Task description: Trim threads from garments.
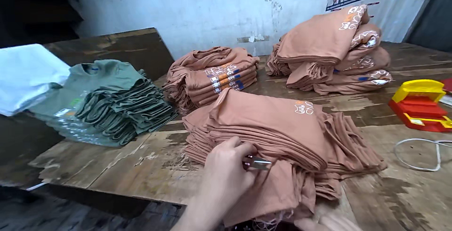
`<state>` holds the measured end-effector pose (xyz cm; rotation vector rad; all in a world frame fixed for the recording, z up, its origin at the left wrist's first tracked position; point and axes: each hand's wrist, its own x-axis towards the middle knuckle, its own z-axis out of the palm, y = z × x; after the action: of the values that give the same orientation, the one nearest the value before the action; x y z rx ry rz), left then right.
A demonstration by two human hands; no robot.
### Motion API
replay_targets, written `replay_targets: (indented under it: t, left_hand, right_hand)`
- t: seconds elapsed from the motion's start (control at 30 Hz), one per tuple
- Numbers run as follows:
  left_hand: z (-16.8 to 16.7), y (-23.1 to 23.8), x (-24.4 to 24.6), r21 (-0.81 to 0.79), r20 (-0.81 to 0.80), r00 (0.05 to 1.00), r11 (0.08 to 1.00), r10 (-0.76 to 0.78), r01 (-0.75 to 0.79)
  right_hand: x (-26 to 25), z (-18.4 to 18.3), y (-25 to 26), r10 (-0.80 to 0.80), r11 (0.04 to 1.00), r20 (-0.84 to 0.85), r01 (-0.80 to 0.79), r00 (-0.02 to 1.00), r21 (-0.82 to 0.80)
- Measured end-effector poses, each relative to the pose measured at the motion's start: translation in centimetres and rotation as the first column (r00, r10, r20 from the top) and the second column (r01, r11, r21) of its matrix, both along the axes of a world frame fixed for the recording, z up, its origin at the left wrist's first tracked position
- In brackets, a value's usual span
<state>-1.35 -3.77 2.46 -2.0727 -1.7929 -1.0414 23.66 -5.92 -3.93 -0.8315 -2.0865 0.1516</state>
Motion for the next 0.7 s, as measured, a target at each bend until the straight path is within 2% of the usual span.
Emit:
replay_targets:
  t: [0.07,0.2,0.27,0.33,0.4,0.43,0.53,0.7]
  left_hand:
    - [-0.6,-0.6,1.7,0.108,-0.027,1.0,0.994,0.011,-0.008]
    - [-2.8,-1.8,2.6,0.171,0.005,0.985,0.971,-0.172,0.169]
    - [-3.4,-3.0,2.9,0.179,0.0,0.977,0.961,-0.214,0.211]
    - [-3.9,-4.0,2.8,0.17,0.002,0.977,0.963,-0.212,0.209]
    - [-4.2,-4.7,2.8,0.157,0.013,0.979,0.967,-0.203,0.199]
    - [-4.3,-4.9,2.9,0.152,0.017,0.98,0.969,-0.2,0.195]
    - [-4.4,-5.1,3.5,0.171,-0.019,0.985,0.97,-0.172,0.173]
    - [-4.4,-4.9,5.5,0.243,-0.183,0.982,0.966,-0.048,0.093]
  right_hand:
    - [-1.1,-0.5,0.9,-0.037,0.982,-0.115,0.057,0.993,0.179]
    - [-2.1,-2.5,2.1,-0.096,0.93,-0.089,0.121,0.991,0.348]
    - [-2.0,-3.3,2.0,-0.05,0.947,-0.199,0.109,0.979,0.301]
    - [-2.0,-3.0,1.4,0.014,0.995,-0.358,0.024,0.934,0.1]
    - [-2.2,-2.6,0.9,0.038,0.992,-0.51,-0.095,0.86,-0.086]
    - [-2.3,-2.7,0.9,0.038,0.983,-0.558,-0.131,0.829,-0.128]
    - [-2.6,-3.3,0.6,0.045,0.989,-0.556,-0.117,0.83,-0.095]
    - [-3.0,-4.4,-0.1,0.064,0.996,-0.48,-0.084,0.875,-0.02]
